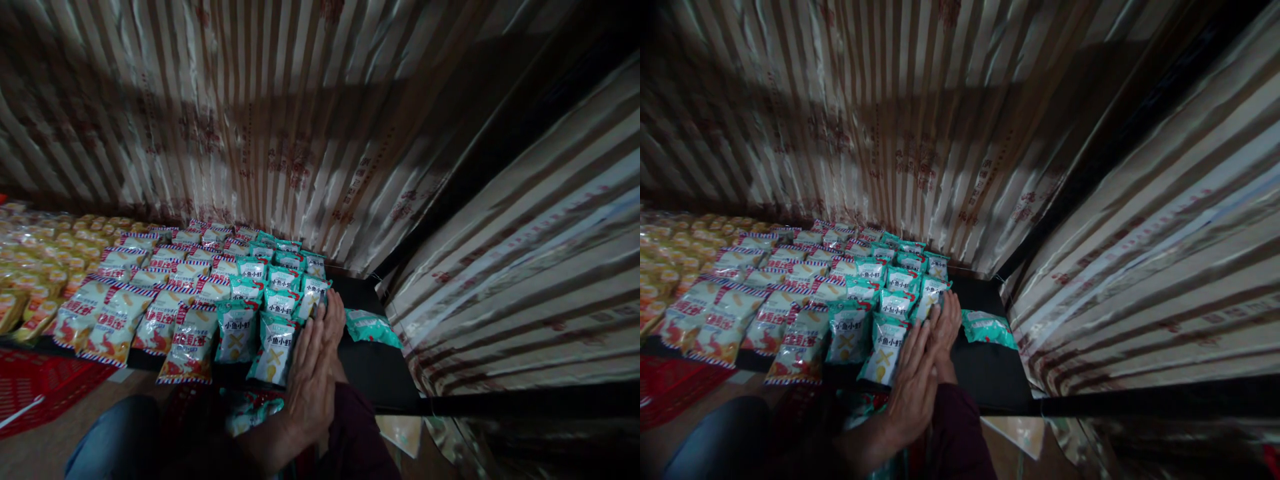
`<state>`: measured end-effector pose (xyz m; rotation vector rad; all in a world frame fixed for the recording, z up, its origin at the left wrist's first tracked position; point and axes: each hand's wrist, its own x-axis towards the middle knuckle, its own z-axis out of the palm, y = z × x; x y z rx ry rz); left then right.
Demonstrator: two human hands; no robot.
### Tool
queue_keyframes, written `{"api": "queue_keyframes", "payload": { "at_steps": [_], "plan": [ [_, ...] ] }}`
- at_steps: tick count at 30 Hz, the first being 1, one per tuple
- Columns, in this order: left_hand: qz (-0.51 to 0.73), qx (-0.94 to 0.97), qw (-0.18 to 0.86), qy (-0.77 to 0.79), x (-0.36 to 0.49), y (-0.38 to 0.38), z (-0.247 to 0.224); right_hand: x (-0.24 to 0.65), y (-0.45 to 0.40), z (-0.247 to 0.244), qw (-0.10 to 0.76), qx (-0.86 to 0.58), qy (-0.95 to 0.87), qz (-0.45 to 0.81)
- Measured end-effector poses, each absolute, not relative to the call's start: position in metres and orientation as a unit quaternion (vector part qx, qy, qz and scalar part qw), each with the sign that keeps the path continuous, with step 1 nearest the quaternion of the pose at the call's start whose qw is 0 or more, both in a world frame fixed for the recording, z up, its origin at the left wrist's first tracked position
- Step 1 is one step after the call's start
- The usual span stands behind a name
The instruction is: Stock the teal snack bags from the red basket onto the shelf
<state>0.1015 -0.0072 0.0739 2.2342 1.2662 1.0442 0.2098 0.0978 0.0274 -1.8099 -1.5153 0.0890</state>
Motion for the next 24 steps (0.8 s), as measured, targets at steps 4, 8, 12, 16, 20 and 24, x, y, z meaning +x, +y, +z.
{"api": "queue_keyframes", "payload": {
  "at_steps": [4,8,12,16,20,24],
  "plan": [
    [0.350,0.795,0.101,0.486,0.083,0.008,0.075,0.209,0.116,0.043,0.414,-0.683,-0.601,-0.014],
    [0.327,0.789,0.070,0.516,0.075,0.039,0.090,0.202,0.138,0.063,0.369,-0.680,-0.633,-0.006],
    [0.321,0.783,0.056,0.529,0.070,0.064,0.103,0.197,0.160,0.079,0.321,-0.678,-0.662,-0.002],
    [0.309,0.786,0.054,0.533,0.068,0.079,0.109,0.195,0.178,0.091,0.242,-0.693,-0.679,-0.004],
    [0.302,0.791,0.061,0.529,0.069,0.084,0.109,0.189,0.189,0.100,0.159,-0.710,-0.685,-0.015],
    [0.307,0.792,0.063,0.525,0.069,0.084,0.103,0.184,0.194,0.108,0.116,-0.723,-0.681,-0.026]
  ]
}}
